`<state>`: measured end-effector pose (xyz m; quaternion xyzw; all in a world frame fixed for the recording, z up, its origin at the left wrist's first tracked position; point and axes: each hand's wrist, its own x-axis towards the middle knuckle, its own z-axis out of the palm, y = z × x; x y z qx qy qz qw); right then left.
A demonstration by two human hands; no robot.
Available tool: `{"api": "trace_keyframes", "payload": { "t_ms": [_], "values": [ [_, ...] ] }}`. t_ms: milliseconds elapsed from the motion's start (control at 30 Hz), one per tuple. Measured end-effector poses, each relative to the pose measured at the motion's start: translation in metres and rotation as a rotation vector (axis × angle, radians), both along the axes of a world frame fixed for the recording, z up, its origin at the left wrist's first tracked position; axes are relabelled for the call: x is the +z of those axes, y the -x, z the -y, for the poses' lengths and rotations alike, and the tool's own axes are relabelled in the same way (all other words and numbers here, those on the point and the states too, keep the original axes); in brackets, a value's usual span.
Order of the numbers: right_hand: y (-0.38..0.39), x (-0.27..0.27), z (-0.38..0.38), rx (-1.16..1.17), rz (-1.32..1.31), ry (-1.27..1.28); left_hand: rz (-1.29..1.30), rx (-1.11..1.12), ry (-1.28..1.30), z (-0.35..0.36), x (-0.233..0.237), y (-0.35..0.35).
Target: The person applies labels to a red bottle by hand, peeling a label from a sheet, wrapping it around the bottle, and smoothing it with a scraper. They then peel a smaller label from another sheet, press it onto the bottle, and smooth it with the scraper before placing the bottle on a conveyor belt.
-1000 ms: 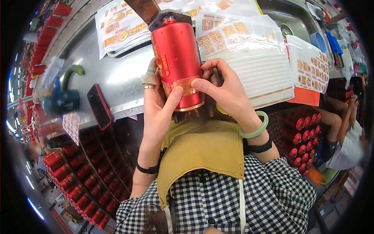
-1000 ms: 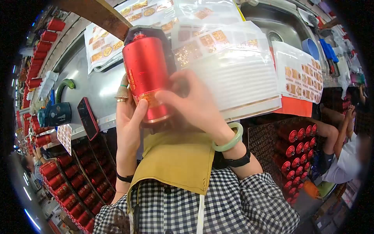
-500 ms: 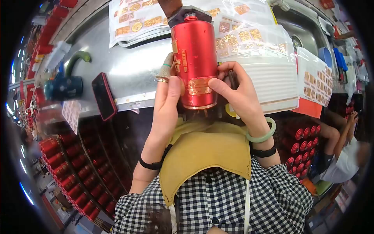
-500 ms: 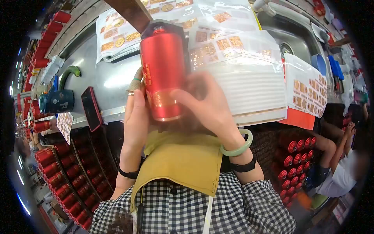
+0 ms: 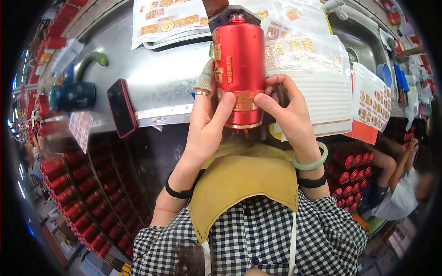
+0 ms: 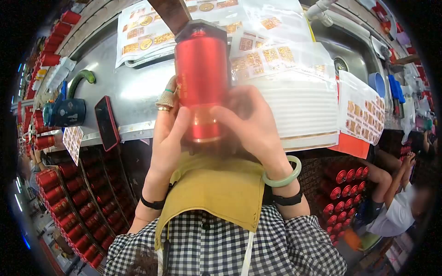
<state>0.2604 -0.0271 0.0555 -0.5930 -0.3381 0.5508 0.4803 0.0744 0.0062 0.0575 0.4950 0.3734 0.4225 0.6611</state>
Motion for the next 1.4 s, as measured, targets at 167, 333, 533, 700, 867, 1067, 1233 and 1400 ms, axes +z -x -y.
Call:
{"api": "trace_keyframes", "payload": {
  "t_ms": [167,333,533,700,867,1067,1233,1400],
  "values": [
    [-0.001,0.001,0.000,0.030,0.007,0.017,-0.024,0.007,-0.005,0.001,-0.002,0.000],
    [0.001,-0.005,0.001,-0.005,-0.024,-0.007,0.085,0.006,0.122,0.000,-0.004,0.006],
    [0.000,-0.001,0.000,-0.005,0.006,-0.001,0.117,-0.005,0.102,0.001,0.002,0.002],
    [0.001,-0.001,0.000,-0.008,-0.027,-0.005,-0.030,-0.022,-0.007,0.000,-0.001,0.003],
    [-0.001,-0.002,0.001,0.038,0.040,-0.002,-0.019,-0.026,-0.004,0.001,0.002,0.002],
    [-0.009,0.008,0.005,-0.189,0.077,-0.202,0.032,-0.025,0.027,0.000,-0.001,0.000],
    [0.010,0.031,0.014,-0.043,0.191,-0.277,-0.020,-0.017,0.032,0.002,0.004,-0.005],
    [0.004,0.009,0.018,-0.119,0.513,-0.260,-0.157,0.048,0.021,0.008,0.016,-0.013]
  ]
}}
